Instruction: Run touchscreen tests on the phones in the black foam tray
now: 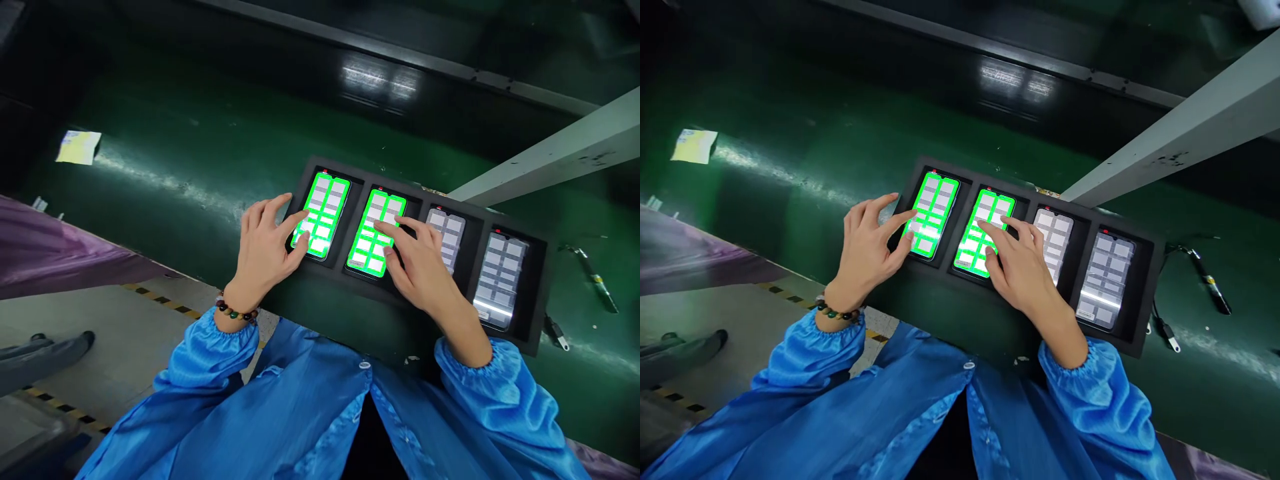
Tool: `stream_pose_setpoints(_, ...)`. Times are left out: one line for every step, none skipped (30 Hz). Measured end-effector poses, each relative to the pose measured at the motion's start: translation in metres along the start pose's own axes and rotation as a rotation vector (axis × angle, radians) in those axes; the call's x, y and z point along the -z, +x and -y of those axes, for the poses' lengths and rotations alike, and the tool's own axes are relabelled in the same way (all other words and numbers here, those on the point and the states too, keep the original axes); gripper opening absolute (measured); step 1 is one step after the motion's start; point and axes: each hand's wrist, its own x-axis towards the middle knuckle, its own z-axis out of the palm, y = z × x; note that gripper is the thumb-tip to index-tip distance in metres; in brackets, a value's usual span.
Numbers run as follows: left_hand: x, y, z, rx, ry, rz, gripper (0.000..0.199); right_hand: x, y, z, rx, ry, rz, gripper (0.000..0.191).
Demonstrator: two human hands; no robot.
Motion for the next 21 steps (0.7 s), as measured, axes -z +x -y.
stream_pose_setpoints(0.001, -0.003, 0.003, 0.016, 0.009, -0.014, 0.036, -0.003, 0.003, 0.003, 0.012, 0.004, 0.010, 0.048)
stream_pose_setpoints(0.002, -0.006, 0.004, 0.020, 0.014, -0.023, 0.035, -0.005, 0.006, 0.005, 0.024, 0.010, 0.018, 0.048)
stream_pose_setpoints(0.002, -0.009, 0.005, 0.014, 0.016, -0.029, 0.034, -0.006, 0.008, 0.007, 0.035, 0.017, 0.026, 0.048)
stream_pose_setpoints(0.002, -0.011, 0.004, 0.002, 0.014, -0.032, 0.033, -0.007, 0.008, 0.008, 0.042, 0.023, 0.033, 0.047)
stream_pose_setpoints(0.001, -0.012, 0.003, -0.013, 0.008, -0.033, 0.033, -0.007, 0.008, 0.008, 0.043, 0.027, 0.038, 0.046)
stream_pose_setpoints(0.000, -0.012, 0.002, -0.027, 0.000, -0.031, 0.033, -0.006, 0.007, 0.008, 0.036, 0.027, 0.038, 0.046)
stream_pose_setpoints(-0.002, -0.012, 0.000, -0.039, -0.012, -0.026, 0.033, -0.004, 0.004, 0.006, 0.025, 0.024, 0.031, 0.046)
stream_pose_setpoints(-0.003, -0.011, -0.002, -0.050, -0.026, -0.015, 0.033, -0.002, 0.001, 0.004, 0.010, 0.019, 0.020, 0.046)
stream_pose_setpoints(-0.004, -0.010, -0.003, -0.058, -0.038, -0.003, 0.034, 0.000, -0.002, 0.001, -0.008, 0.014, 0.005, 0.046)
stream_pose_setpoints(-0.005, -0.009, -0.004, -0.060, -0.048, 0.004, 0.035, 0.003, -0.006, -0.002, -0.030, 0.008, -0.015, 0.047)
stream_pose_setpoints(-0.005, -0.007, -0.005, -0.052, -0.050, 0.004, 0.035, 0.006, -0.009, -0.006, -0.056, 0.001, -0.035, 0.047)
stream_pose_setpoints(-0.005, -0.006, -0.004, -0.035, -0.047, -0.005, 0.035, 0.008, -0.012, -0.009, -0.083, -0.007, -0.053, 0.047)
stream_pose_setpoints(-0.005, -0.005, -0.004, -0.011, -0.038, -0.020, 0.035, 0.010, -0.014, -0.011, -0.108, -0.015, -0.067, 0.047)
stream_pose_setpoints(-0.006, -0.003, -0.003, 0.016, -0.028, -0.035, 0.035, 0.011, -0.014, -0.012, -0.127, -0.021, -0.075, 0.047)
stream_pose_setpoints(-0.006, -0.002, -0.002, 0.038, -0.017, -0.047, 0.035, 0.011, -0.013, -0.013, -0.134, -0.023, -0.076, 0.047)
stream_pose_setpoints(-0.006, 0.000, -0.002, 0.050, -0.008, -0.051, 0.036, 0.010, -0.010, -0.012, -0.127, -0.022, -0.068, 0.047)
stream_pose_setpoints(-0.007, 0.003, -0.003, 0.052, -0.002, -0.046, 0.037, 0.008, -0.006, -0.010, -0.111, -0.018, -0.055, 0.047)
stream_pose_setpoints(-0.008, 0.005, -0.004, 0.045, 0.000, -0.036, 0.038, 0.004, -0.001, -0.007, -0.087, -0.010, -0.039, 0.047)
stream_pose_setpoints(-0.009, 0.008, -0.006, 0.032, -0.001, -0.020, 0.040, 0.001, 0.005, -0.004, -0.060, -0.001, -0.022, 0.047)
stream_pose_setpoints(-0.011, 0.010, -0.009, 0.013, -0.007, -0.004, 0.041, -0.003, 0.011, 0.000, -0.034, 0.007, -0.008, 0.047)
stream_pose_setpoints(-0.012, 0.013, -0.012, -0.008, -0.015, 0.016, 0.042, -0.006, 0.016, 0.003, -0.013, 0.013, 0.004, 0.047)
